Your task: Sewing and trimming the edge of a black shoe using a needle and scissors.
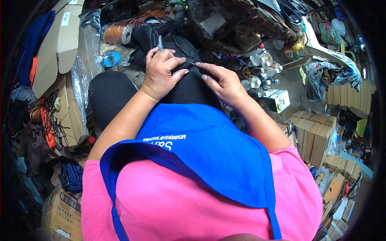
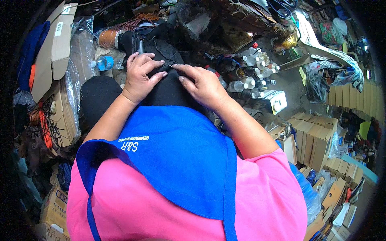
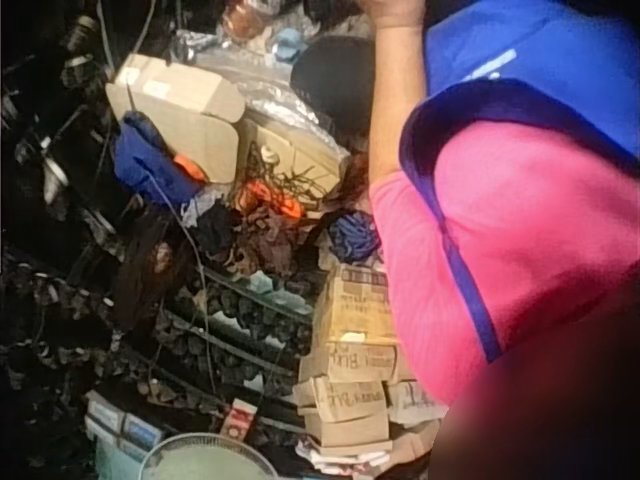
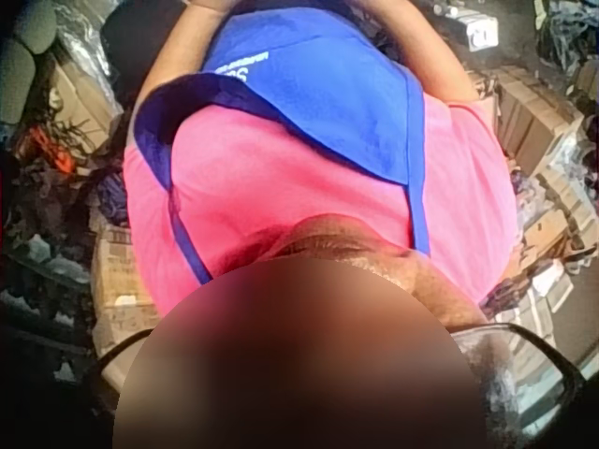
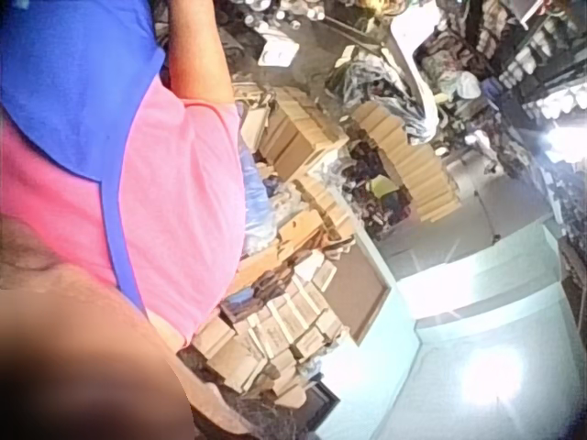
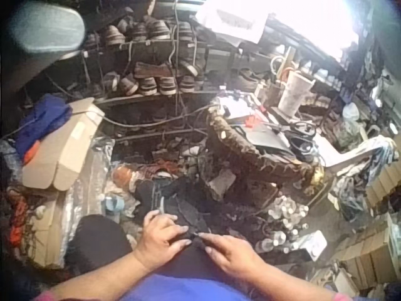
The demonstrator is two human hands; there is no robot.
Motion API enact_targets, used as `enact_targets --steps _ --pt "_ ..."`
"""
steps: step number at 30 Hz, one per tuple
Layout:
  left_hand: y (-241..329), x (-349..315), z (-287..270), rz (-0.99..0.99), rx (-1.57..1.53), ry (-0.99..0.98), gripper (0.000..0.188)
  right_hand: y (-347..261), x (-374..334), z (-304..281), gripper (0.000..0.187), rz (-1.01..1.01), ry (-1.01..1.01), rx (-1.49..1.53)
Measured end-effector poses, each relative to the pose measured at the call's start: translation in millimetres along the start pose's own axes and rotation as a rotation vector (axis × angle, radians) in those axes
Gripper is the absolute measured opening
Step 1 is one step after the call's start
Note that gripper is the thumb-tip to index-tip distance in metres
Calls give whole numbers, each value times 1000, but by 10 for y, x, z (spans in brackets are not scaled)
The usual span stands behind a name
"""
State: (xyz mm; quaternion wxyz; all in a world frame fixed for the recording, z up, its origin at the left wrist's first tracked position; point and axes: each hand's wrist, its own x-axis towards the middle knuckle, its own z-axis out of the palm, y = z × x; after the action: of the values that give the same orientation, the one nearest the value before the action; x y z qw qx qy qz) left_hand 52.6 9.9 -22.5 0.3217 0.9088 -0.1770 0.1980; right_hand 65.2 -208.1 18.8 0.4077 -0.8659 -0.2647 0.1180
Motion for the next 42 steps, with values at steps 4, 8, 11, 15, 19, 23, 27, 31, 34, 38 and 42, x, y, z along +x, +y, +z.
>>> enact_targets --steps 4,8,11,15,19,23,27,31,34,38,42 --pt "11 15 28 18 -6 39 28 15 22 16 33 -26 26 -17" --pt "28 16 17 5 6 22 29 13 35 12 33 -7 7 -53" --pt "32 14 8 -6 5 1 29 -15 44 15 33 -35 22 -43" --pt "39 24 25 14 -3 22 26 -102 43 -6 32 35 -37 -203" --pt "55 25 11 26 10 3 25 -238 77 -26 31 71 -68 -398" --pt "66 9 4 44 22 -20 24 -342 251 -138 31 112 -265 -492" --pt "86 22 2 75 18 -43 23 -525 508 -258 31 163 -462 -582" --pt "92 44 -2 106 13 -49 22 -507 840 -343 34 86 -726 -599" --pt "55 61 -10 111 -11 -38 22 -420 977 -335 33 330 -844 -409" --pt "4 70 -5 92 -86 -37 21 -175 716 -331 28 525 -703 148" --pt "-17 77 -2 82 -109 7 20 -35 398 -43 27 381 -382 178"
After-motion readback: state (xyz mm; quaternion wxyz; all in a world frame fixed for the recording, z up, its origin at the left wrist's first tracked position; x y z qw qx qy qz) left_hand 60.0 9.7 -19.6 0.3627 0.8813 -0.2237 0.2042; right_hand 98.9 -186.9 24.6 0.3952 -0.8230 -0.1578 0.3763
